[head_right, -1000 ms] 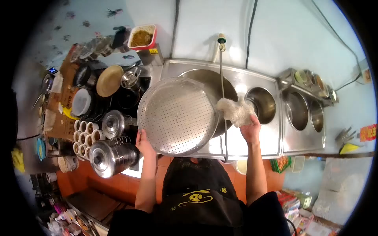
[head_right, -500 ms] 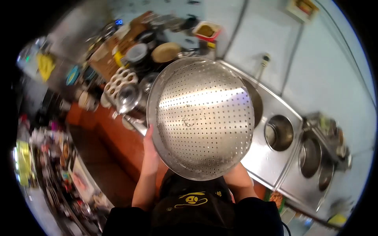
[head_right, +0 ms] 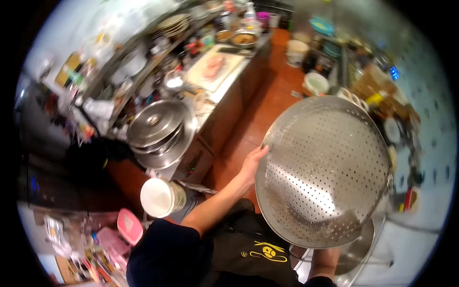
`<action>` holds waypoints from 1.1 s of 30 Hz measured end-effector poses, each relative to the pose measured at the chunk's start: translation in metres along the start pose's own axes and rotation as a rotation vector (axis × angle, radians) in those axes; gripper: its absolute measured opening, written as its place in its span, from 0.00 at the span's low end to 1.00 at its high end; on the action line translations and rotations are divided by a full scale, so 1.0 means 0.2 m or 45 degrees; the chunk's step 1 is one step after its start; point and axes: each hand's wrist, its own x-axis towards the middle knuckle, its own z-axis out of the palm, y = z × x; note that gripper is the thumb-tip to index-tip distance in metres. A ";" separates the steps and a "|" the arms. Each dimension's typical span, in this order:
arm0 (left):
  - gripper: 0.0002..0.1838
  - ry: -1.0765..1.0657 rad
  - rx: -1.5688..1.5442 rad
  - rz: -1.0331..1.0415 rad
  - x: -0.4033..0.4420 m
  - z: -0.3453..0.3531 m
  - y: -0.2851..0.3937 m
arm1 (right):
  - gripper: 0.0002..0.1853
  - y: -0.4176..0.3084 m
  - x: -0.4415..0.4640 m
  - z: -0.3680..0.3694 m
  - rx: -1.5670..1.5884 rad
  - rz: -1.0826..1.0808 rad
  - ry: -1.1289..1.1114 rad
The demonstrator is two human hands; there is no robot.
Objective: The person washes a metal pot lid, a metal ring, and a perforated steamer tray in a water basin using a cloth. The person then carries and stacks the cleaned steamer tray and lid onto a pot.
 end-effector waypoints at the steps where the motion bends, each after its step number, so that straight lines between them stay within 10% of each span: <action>1: 0.25 0.043 -0.016 0.043 -0.01 -0.09 0.11 | 0.25 0.03 0.03 0.10 -0.055 0.024 -0.026; 25: 0.25 0.127 -0.668 0.053 -0.06 -0.86 0.85 | 0.27 0.26 0.55 1.37 -0.779 0.243 -0.440; 33: 0.29 0.444 -0.214 0.092 0.36 -0.90 0.73 | 0.28 0.35 0.94 1.94 -0.960 0.331 -0.868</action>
